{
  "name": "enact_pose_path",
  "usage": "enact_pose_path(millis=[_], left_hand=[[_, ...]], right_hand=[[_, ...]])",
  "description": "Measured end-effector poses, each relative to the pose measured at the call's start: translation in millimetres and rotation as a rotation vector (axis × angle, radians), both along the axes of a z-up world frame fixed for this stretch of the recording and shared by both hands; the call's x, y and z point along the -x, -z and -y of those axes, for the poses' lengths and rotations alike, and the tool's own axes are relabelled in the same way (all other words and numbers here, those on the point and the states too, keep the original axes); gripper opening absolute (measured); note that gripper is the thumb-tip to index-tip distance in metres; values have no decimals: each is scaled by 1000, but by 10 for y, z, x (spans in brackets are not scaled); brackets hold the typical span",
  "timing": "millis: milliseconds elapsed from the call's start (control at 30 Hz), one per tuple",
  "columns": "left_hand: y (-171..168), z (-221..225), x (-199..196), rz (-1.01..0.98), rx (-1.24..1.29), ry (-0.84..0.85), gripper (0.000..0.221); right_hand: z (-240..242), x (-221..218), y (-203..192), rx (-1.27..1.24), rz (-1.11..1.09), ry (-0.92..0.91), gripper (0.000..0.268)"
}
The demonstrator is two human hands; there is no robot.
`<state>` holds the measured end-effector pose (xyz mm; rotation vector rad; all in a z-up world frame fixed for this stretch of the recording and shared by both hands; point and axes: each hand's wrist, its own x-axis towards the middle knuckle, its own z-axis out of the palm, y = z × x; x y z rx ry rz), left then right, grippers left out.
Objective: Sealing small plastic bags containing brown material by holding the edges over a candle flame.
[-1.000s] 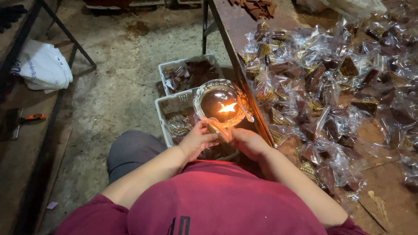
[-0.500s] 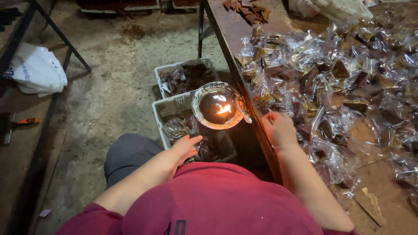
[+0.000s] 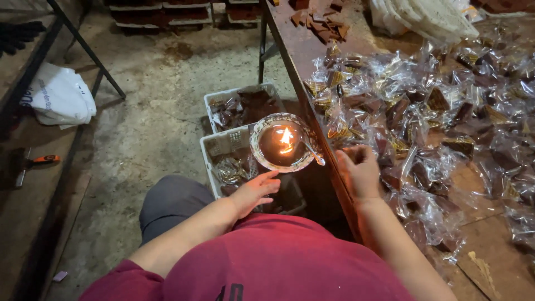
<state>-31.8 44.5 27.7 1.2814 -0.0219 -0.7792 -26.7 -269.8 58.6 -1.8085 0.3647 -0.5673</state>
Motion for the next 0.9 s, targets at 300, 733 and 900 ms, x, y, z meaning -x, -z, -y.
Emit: enact_pose_path(millis=[300, 733, 900], left_hand=[[43, 117, 64, -51, 188, -184, 49], [297, 116, -123, -35, 62, -315, 28], [641, 178, -295, 263, -280, -440, 21]], right_hand=[[-899, 339, -248, -24, -410, -622, 101], [-985, 237, 102, -100, -431, -682, 39], [-756, 83, 521, -387, -455, -468, 36]])
